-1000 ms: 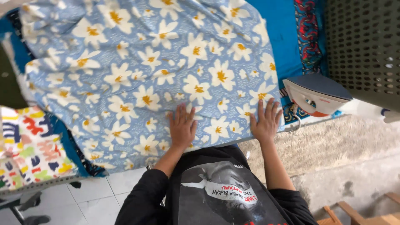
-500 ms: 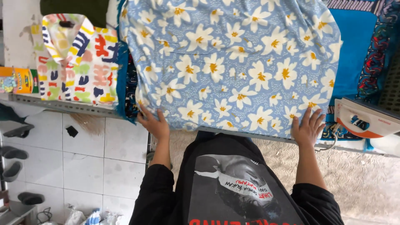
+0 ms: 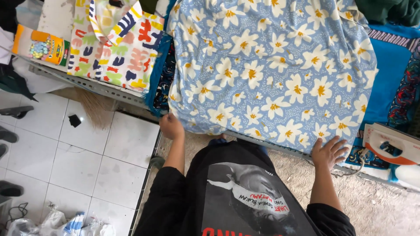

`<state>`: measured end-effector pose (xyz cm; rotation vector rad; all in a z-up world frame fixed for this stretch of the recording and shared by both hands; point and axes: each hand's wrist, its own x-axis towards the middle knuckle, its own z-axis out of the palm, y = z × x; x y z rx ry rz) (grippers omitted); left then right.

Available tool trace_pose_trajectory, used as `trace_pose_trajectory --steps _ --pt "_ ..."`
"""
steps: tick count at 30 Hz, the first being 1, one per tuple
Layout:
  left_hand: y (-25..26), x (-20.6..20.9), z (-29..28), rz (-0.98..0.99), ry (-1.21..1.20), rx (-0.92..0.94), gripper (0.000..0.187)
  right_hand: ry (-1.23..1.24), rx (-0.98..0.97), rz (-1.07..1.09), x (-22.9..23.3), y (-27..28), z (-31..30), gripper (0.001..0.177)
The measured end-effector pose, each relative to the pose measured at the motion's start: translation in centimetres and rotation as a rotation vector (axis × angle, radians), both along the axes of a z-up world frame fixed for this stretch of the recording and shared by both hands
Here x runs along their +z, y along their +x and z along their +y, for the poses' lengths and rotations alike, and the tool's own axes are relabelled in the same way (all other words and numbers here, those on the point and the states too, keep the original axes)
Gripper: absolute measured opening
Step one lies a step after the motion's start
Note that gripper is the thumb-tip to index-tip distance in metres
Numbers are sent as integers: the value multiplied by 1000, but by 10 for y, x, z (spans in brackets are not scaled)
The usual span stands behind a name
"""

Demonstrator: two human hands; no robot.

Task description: The person irons a floral-patterned shirt on an ironing board. They repeatedly smooth the fabric, spray it with water, and press it with an iron, adjusting the shirt's position several times.

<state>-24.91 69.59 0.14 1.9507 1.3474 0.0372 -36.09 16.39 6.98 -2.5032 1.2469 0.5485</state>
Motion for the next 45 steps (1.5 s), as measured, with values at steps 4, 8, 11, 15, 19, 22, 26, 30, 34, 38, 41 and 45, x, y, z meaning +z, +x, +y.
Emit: trace_pose_trajectory --steps 4,8,11,15,19,22,26,30,34,38,41,45 --pt "29 14 -4 -239 445 -226 33 28 -32 30 0 3 -1 82" --pt "85 23 12 -367 663 -661 37 40 -43 28 -5 0 -5 84" --pt "120 -2 27 -159 590 -740 8 38 -34 30 -9 0 -8 86" --pt "139 3 36 -112 17 -299 22 50 -60 63 -11 1 -12 84" --pt "134 8 37 -163 -41 -213 19 53 -56 68 -16 -1 -16 85" --pt "127 3 35 -101 371 -389 9 58 -63 84 -17 -1 -17 86" --pt "122 15 27 -47 832 -622 6 -3 9 54 -37 -12 -31 86" --pt "129 26 23 -153 674 -623 22 -19 25 83 -53 -17 -43 87" --pt "138 15 31 -256 596 -637 13 -1 11 113 -55 -13 -47 88" --pt "139 -10 44 -397 474 -557 9 10 17 117 -49 -15 -45 88" --pt "144 -17 47 -406 348 -472 10 -6 22 110 -58 -17 -52 89" --pt "142 -19 48 -413 336 -445 12 -6 37 137 -57 -15 -62 90"
